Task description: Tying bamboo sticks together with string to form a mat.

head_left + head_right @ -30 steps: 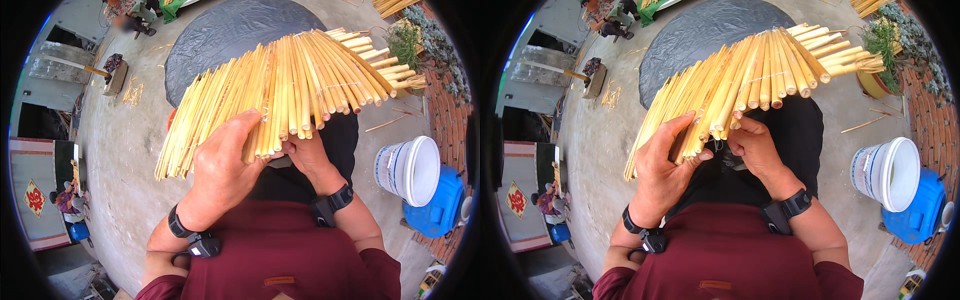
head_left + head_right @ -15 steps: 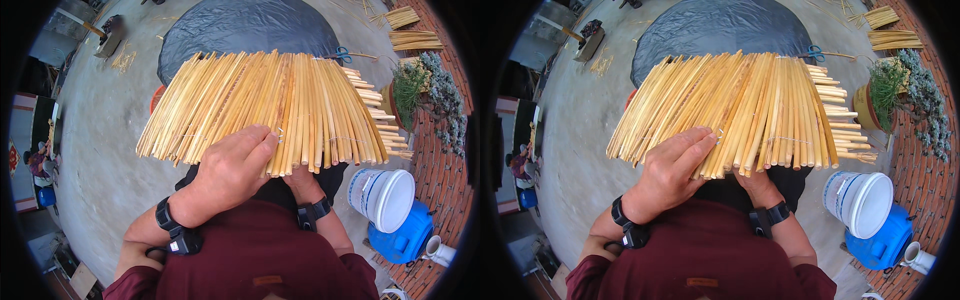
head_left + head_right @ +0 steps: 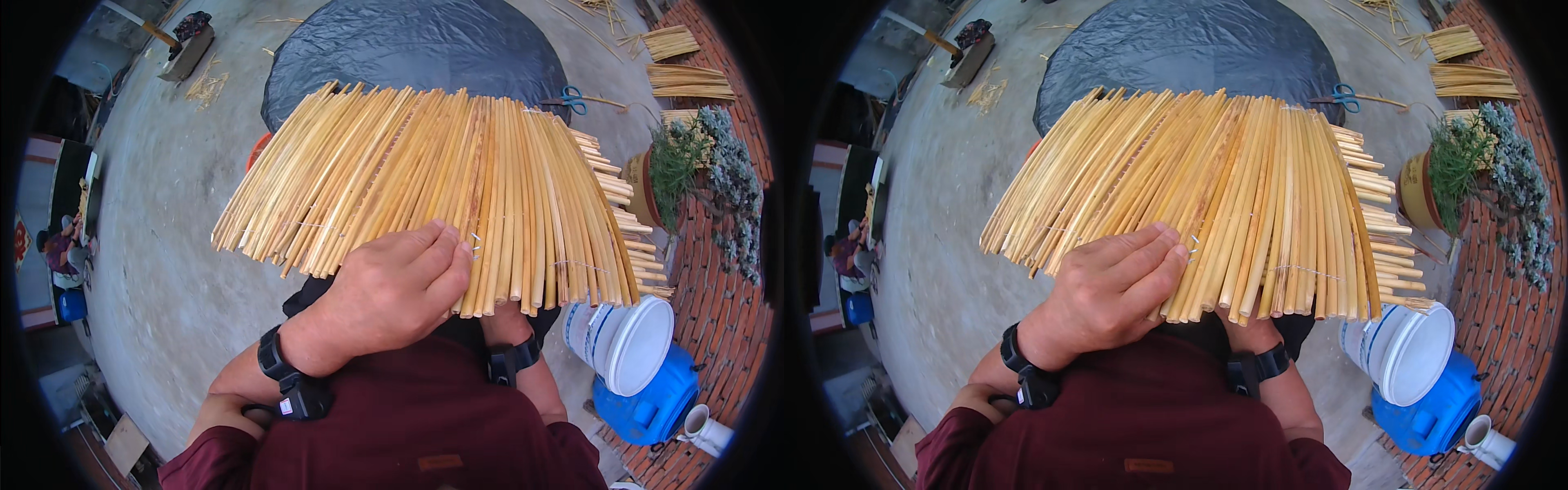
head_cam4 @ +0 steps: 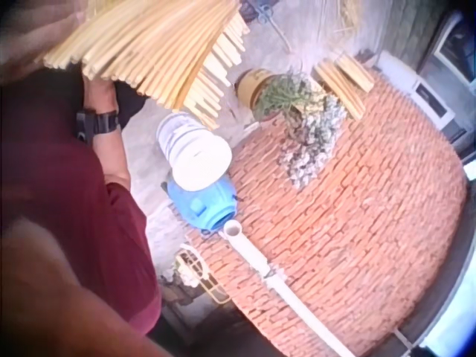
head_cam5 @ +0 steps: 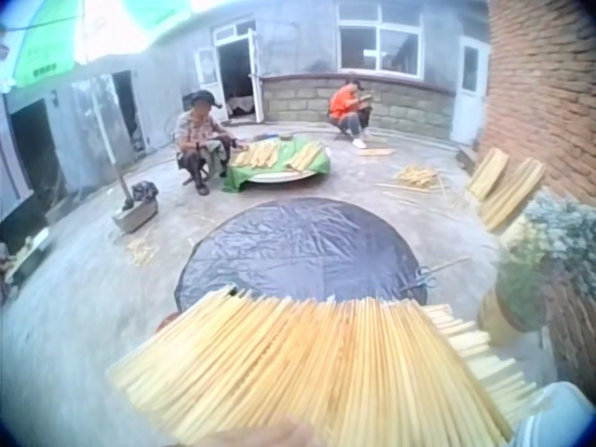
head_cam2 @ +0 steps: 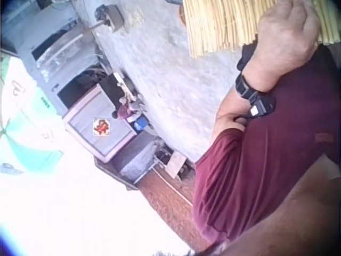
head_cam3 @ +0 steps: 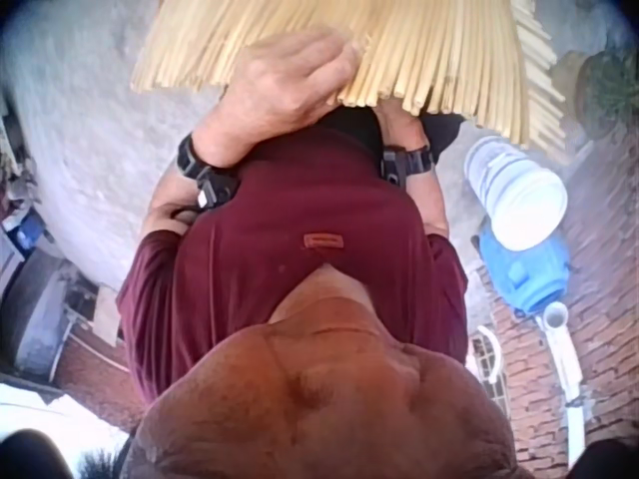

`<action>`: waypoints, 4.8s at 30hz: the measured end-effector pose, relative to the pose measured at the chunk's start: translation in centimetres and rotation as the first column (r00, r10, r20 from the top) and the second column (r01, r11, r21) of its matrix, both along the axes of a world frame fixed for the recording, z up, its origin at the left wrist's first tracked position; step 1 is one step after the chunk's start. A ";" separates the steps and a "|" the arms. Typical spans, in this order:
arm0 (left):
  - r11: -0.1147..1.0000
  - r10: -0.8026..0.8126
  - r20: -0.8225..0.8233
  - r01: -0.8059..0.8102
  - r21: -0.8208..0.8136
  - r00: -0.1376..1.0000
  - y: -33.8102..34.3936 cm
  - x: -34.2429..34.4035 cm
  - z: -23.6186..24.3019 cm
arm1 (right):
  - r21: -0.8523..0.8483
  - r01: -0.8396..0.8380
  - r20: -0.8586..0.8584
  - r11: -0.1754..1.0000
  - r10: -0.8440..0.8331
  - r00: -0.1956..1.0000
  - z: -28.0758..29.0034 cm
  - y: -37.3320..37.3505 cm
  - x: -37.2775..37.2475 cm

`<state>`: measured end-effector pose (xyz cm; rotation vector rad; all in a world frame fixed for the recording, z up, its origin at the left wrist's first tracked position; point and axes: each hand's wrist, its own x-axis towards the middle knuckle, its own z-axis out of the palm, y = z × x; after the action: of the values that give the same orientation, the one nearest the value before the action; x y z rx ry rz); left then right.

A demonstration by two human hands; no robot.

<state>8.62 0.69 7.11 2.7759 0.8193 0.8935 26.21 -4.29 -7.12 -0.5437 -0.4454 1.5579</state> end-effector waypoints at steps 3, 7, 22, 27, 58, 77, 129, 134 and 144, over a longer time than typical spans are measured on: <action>1.000 -0.007 -0.016 0.006 -0.021 1.000 -0.1 0.0 0.0 | -0.007 0.000 -0.011 1.000 0.000 1.000 0.3 -0.3 0.1; 0.999 0.024 -0.011 -0.024 -0.029 1.000 -0.6 -0.1 -0.6 | -0.012 -0.003 -0.017 1.000 0.003 1.000 0.5 -0.5 0.1; 0.998 0.048 0.052 -0.046 -0.038 0.998 -0.5 0.0 -0.6 | -0.027 0.000 -0.030 1.000 0.000 1.000 0.9 -1.0 0.2; 0.995 0.065 0.051 -0.061 -0.078 0.997 -0.7 0.1 -0.6 | -0.030 0.003 -0.029 1.000 -0.004 1.000 0.9 -1.0 0.4; 0.994 -0.025 0.007 0.026 -0.108 1.000 0.0 -0.5 0.7 | -0.020 0.021 -0.036 1.000 -0.022 0.999 2.2 -1.7 0.3; 0.999 -0.009 -0.004 0.008 -0.048 1.000 -0.1 -0.6 0.5 | -0.039 0.018 -0.045 0.999 -0.020 0.999 2.4 -1.6 0.0; 0.888 0.452 0.446 -0.341 -0.310 0.773 5.3 -3.8 8.5 | 0.151 -0.093 0.547 0.984 -0.005 0.837 18.5 9.0 -4.2; 0.920 0.392 0.186 -0.378 -0.104 0.901 3.1 -2.4 7.2 | 0.018 -0.089 0.510 0.996 0.067 0.858 15.8 7.0 -3.3; 0.950 0.094 0.116 -0.054 -0.308 0.989 -0.3 -1.6 1.3 | 0.096 -0.156 0.991 0.983 -0.080 0.110 0.3 -3.6 0.8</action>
<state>7.05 0.42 8.36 2.4114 0.9548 0.8652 27.02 -7.84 -6.81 -1.4779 -1.6774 0.8981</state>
